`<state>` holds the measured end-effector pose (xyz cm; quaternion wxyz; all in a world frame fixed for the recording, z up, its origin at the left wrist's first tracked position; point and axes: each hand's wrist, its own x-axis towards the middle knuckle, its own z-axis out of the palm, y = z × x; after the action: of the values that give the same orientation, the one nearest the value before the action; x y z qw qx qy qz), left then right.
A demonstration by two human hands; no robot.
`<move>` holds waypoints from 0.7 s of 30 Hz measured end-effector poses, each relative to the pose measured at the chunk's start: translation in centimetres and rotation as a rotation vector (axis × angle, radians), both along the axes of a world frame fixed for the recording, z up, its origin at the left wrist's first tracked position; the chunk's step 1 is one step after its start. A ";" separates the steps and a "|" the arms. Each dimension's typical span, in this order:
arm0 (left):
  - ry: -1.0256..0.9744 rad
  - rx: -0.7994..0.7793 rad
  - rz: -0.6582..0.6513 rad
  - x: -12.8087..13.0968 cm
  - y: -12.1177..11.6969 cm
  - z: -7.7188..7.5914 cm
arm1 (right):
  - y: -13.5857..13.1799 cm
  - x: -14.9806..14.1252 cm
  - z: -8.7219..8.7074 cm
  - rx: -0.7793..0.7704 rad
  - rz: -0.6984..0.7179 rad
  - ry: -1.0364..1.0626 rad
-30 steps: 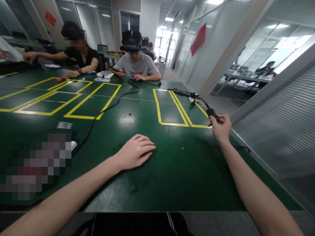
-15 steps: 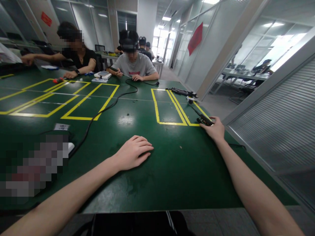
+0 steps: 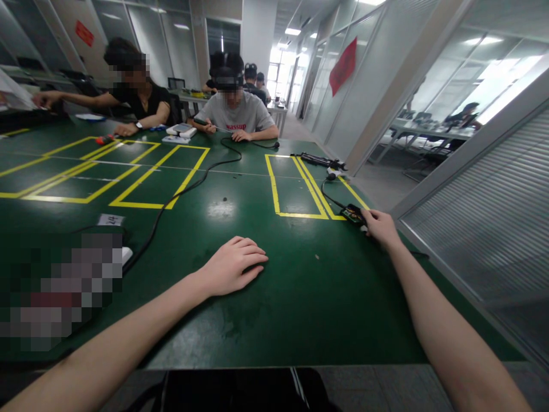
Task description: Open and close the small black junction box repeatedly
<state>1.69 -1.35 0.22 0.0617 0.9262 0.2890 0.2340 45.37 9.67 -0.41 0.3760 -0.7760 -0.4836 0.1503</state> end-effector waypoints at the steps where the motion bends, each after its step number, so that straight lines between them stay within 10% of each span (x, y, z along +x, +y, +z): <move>1: 0.000 -0.001 0.000 0.0 0.0 0.0 | -0.1 -0.1 0.1 -0.006 -0.030 0.009; 21: 0.008 0.000 -0.015 0.0 0.1 -0.2 | 0.0 0.8 -0.3 0.023 -0.155 -0.156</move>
<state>1.66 -1.30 0.02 0.0624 0.9293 0.2822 0.2298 46.20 9.67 -0.67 0.3566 -0.8160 -0.4516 0.0543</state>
